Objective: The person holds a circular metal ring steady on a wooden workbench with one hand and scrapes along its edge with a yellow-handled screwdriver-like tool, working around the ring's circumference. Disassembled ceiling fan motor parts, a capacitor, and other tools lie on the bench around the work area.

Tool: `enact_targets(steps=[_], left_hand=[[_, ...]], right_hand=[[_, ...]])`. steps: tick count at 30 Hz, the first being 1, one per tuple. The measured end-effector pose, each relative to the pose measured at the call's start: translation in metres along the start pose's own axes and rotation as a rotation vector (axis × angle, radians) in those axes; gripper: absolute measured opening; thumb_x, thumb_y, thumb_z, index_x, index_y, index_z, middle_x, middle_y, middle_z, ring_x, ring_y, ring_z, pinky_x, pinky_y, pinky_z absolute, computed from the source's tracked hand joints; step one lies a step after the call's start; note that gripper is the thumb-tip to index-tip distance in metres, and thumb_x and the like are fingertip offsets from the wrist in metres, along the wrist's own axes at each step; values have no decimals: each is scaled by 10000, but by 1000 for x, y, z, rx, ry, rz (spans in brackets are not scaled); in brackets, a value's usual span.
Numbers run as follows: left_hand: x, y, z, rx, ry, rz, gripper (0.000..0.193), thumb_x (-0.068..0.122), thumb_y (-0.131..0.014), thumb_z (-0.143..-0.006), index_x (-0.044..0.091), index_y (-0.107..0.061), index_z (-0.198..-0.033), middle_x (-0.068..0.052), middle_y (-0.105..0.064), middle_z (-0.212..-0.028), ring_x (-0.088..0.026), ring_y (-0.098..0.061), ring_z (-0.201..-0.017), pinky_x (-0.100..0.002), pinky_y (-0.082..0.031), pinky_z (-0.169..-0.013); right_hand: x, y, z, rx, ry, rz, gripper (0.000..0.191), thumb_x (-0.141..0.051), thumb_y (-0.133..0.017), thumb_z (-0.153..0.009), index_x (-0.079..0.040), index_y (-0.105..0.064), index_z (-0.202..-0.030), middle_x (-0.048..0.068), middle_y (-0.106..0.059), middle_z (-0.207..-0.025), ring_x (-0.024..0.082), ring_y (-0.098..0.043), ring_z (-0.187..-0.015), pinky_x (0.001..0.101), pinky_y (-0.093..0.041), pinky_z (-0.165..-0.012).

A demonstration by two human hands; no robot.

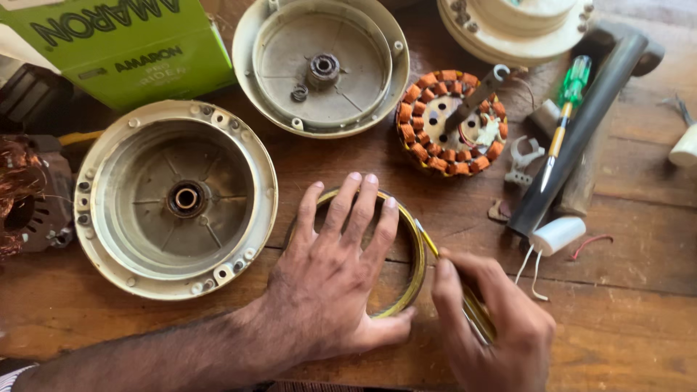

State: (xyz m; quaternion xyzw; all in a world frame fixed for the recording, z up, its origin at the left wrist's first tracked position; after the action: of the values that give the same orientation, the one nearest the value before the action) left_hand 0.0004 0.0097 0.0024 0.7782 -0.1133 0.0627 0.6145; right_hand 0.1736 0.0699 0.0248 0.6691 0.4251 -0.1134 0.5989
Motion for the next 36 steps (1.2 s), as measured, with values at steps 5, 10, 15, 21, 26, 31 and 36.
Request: enact_targets(steps=[5,10,15,21,26,31,36], left_hand=[[-1,0,-1,7,-16,27,1143,747,-668,-679,-94,-409,-1409,-365,-356,-1468,-479,-298,-1430,-701,-206,-1126],[-3,1,-3,48,-11,14,1104,742,-666,-713,-69,-418,-1420,-348,-356,-1495,-475,-298,-1442,-693,-205,-1146],[-1,-1,-1,-10,-6,21,1100,745,-643,-710,-74,-417,-1410,-349,-349,-1481,-471,-289,-1440,-689,-193,-1147],[0,2,-1,6,-9,19,1077,736,-634,-750,-81,-410,-1415,-350,-342,-1491,-468,-287,-1440,-687,-195,-1141],[0,2,-2,-5,-8,17,1081,737,-633,-740,-81,-410,-1411,-353,-340,-1490,-469,-288,-1438,-687,-197,-1142],[2,1,-1,5,4,14,1084,745,-629,-751,-82,-410,-1416,-357,-341,-1487,-473,-288,-1439,-690,-198,-1139],[1,2,-2,8,-14,1,1083,741,-624,-729,-72,-425,-1416,-343,-353,-1494,-460,-292,-1447,-679,-205,-1150]], right_hand=[[-1,-3,-11,-54,31,-26,126,-129,-731,-934,-21,-750,-994,93,-762,-769,90,-737,-661,265,-573,-656],[-4,2,-3,18,-3,-16,122,-111,-727,-918,-13,-752,-987,93,-763,-766,106,-748,-700,277,-580,-705],[6,0,0,-16,18,18,119,-109,-741,-916,-11,-766,-979,101,-771,-781,120,-764,-684,283,-584,-674],[2,5,15,32,-32,77,102,-130,-760,-909,-31,-767,-927,110,-758,-738,118,-753,-633,289,-578,-673],[2,-2,19,62,-56,83,104,-124,-758,-894,-40,-776,-952,110,-762,-730,118,-754,-643,273,-577,-648],[1,-2,19,86,-38,36,97,-117,-749,-937,-33,-756,-985,97,-759,-778,104,-745,-687,274,-579,-710],[0,-4,14,94,-46,27,124,-111,-739,-922,-21,-767,-1001,97,-768,-781,91,-741,-657,265,-570,-672]])
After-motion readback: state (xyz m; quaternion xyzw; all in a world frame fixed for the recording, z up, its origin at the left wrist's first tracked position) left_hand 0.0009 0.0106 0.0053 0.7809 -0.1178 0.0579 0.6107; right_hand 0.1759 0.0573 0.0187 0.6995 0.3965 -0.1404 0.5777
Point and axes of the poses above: each hand's wrist, its own z-axis away from the middle knuckle, its own y-axis out of the back of the hand, x = y × z, the point moved 1 cm from there along -z, towards the middle knuckle
